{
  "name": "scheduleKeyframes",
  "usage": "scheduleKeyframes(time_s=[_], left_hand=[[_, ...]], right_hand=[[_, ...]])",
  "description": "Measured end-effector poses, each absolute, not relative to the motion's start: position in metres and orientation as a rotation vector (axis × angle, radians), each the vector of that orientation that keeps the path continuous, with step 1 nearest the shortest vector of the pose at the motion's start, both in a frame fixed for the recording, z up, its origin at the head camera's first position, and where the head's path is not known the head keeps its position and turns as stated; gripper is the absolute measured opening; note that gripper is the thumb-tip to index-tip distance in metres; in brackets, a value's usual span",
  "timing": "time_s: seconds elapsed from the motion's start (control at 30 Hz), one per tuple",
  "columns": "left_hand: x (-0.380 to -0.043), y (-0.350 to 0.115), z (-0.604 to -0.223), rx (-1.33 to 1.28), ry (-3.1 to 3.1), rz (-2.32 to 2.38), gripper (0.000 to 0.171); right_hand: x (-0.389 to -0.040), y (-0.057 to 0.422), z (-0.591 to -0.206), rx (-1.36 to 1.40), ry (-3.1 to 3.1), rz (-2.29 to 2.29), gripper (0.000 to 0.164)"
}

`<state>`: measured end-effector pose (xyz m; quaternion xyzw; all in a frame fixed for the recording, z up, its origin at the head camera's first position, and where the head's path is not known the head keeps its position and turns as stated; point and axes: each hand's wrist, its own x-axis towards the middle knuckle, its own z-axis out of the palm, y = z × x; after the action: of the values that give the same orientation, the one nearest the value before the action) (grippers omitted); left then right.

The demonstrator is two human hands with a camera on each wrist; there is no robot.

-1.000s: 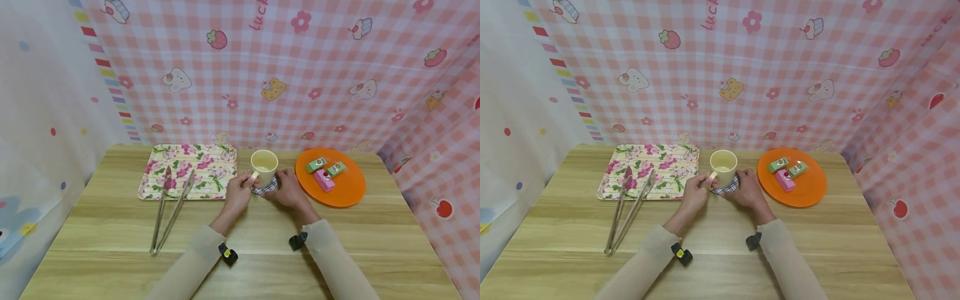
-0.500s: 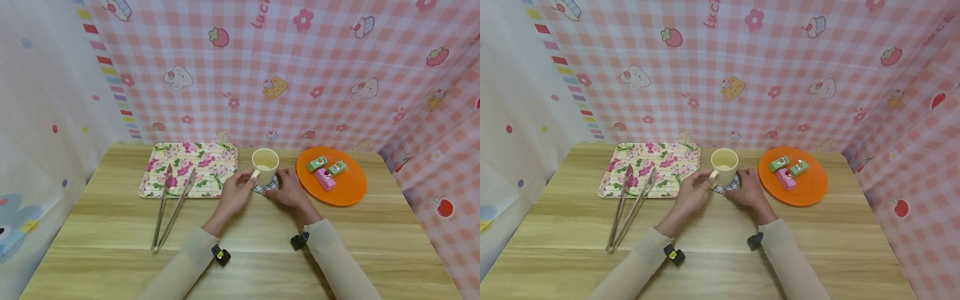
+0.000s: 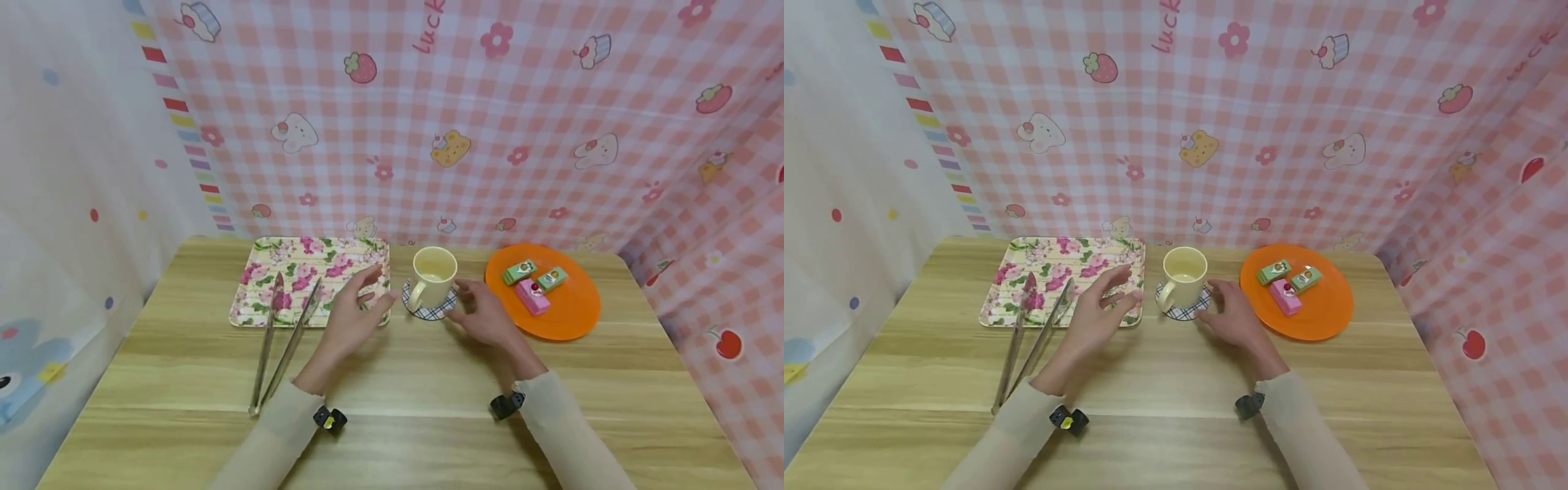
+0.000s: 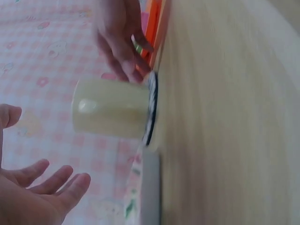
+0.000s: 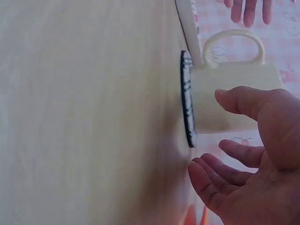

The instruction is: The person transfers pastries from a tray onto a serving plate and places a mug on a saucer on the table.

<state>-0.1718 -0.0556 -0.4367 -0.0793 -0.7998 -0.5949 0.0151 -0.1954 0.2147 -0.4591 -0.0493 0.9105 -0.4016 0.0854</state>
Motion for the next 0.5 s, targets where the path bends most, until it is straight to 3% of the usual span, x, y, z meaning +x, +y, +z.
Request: scheduleKeyframes(time_s=[0.5], left_hand=[[-0.155, -0.128, -0.416, -0.251, -2.607, -1.408, 0.076]], right_hand=[[-0.179, 0.246, -0.432, -0.28, 2.947, -1.142, 0.062]])
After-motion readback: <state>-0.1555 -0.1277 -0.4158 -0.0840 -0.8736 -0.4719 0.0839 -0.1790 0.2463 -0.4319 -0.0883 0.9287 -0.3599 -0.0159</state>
